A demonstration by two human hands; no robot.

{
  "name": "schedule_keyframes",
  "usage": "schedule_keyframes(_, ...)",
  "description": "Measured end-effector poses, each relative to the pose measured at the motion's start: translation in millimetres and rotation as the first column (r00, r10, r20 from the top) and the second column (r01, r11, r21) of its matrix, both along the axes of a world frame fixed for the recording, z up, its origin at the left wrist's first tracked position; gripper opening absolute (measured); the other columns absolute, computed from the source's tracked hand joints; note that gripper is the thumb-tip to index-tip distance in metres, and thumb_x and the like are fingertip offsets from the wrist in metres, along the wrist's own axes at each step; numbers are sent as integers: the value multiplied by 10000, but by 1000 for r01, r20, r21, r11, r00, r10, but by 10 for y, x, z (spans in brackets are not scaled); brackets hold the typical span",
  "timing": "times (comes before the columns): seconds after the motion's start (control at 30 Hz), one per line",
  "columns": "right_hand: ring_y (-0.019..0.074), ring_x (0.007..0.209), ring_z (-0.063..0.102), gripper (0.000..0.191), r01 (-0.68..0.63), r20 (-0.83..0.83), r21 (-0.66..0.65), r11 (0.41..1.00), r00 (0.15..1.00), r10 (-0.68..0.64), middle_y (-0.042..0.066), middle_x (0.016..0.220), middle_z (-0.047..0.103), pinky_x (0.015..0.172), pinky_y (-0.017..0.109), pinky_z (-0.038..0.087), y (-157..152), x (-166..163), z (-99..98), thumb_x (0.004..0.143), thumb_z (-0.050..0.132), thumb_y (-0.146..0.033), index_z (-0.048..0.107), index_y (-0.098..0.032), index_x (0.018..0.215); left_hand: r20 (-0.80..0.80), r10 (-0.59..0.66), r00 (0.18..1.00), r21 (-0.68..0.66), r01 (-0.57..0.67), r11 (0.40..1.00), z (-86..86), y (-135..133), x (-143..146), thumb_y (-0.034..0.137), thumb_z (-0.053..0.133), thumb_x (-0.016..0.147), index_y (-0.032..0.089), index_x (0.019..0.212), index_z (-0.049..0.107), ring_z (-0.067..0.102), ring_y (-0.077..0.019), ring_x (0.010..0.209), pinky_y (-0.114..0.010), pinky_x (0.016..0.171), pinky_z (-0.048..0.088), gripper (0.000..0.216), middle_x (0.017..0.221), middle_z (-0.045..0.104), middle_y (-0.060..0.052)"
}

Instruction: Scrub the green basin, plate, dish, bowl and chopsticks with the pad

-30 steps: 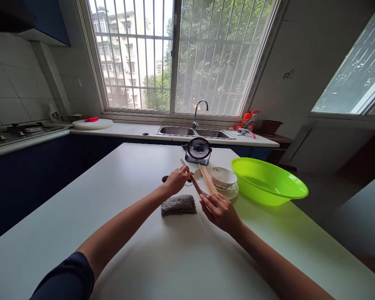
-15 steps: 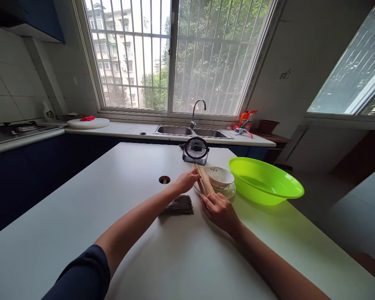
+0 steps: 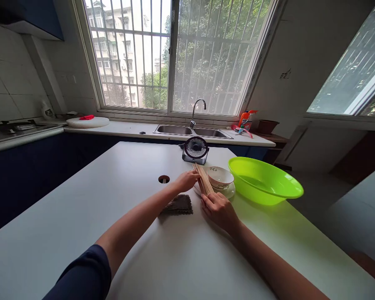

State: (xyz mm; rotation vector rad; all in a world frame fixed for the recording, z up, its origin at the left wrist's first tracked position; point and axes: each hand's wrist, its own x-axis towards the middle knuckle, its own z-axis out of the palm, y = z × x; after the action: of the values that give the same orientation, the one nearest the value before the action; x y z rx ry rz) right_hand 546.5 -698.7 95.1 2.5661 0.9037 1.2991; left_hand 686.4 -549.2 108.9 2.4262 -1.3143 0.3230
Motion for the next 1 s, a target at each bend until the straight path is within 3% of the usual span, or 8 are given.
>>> schedule_keyframes(0.37,194,679,551,206,-5,15,35,999,1000,4,74,740,629,680,346,447,-16,1,-13,946,519,-174,717,-116,943,-5,-31,999,12,31,999,25,-18,-36,116,449,940,175,1114,687,669,-206,1077,-322,918,558,301,1217,671,-100)
schedule_keyframes(0.47,196,703,575,213,-51,-17,176,983,998,54,74,786,651,686,339,490,-45,-15,0,949,526,-202,707,-140,1043,-6,-26,1000,16,26,1000,33,-29,-48,126,447,946,174,1120,684,670,-210,1080,-329,923,560,298,1231,665,-102)
schedule_keyframes(0.6,205,805,635,277,-110,-68,425,898,986,153,76,887,672,717,339,549,-144,-24,15,951,498,-178,684,-199,1155,-3,-17,1000,14,17,1000,36,-38,-48,111,447,942,170,1113,683,666,-210,1093,-329,931,560,298,1223,666,-102)
schedule_keyframes(0.7,214,877,661,304,-112,-91,509,853,979,183,77,958,678,767,359,576,-254,-5,3,952,482,-186,677,-228,1182,3,-18,1000,4,18,1000,37,-28,-56,109,426,952,167,1117,680,662,-210,1106,-334,935,560,308,1224,667,-105)
schedule_keyframes(1.0,229,984,689,284,-148,-167,501,853,950,262,86,1063,707,839,395,597,-457,114,-141,941,481,-174,689,-222,1128,14,-42,999,14,42,999,79,127,-387,154,432,978,162,1269,595,620,-218,1208,-345,1005,533,334,1351,609,-128)
